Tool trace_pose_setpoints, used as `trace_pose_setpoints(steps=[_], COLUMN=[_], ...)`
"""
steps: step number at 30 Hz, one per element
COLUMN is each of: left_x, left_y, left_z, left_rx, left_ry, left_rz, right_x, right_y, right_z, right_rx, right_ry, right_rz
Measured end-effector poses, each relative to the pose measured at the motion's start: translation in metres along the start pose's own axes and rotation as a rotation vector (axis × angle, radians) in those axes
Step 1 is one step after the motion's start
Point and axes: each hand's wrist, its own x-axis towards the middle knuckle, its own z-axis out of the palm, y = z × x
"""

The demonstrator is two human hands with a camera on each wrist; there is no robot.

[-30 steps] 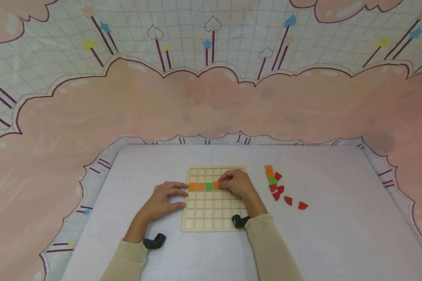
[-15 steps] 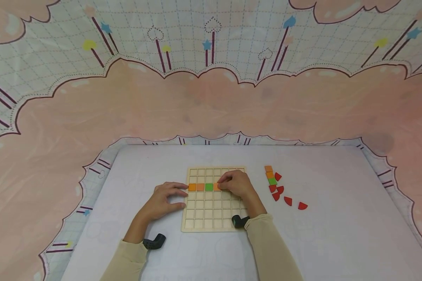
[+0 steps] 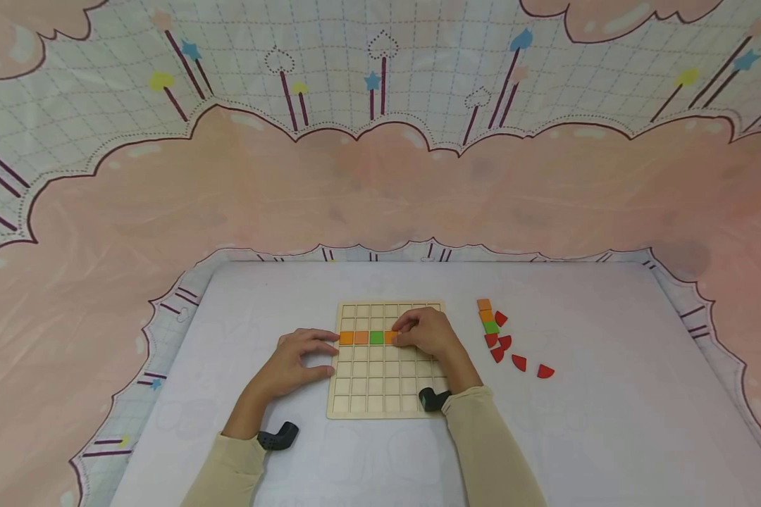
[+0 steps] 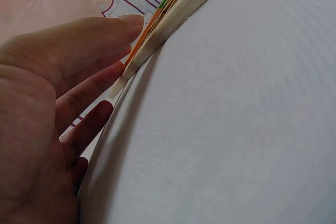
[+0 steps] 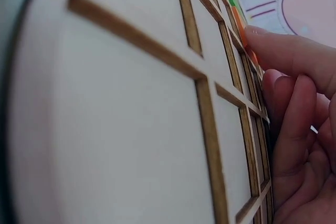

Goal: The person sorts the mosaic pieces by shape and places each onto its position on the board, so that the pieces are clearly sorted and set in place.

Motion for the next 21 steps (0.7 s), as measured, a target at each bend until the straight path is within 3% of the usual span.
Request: trace_pose_setpoints(steps=[21], left_x=[-0.0008], left_y=[0.0035], left_z=[-0.0012], left_rx=[-0.009], left_ry=[-0.008], left_rz=[-0.02], right_x=[-0.0009], right_y=[-0.0003], right_z=[-0.0012], right_rx=[-0.003], right_ry=[-0.002], right_rz=[-0.005])
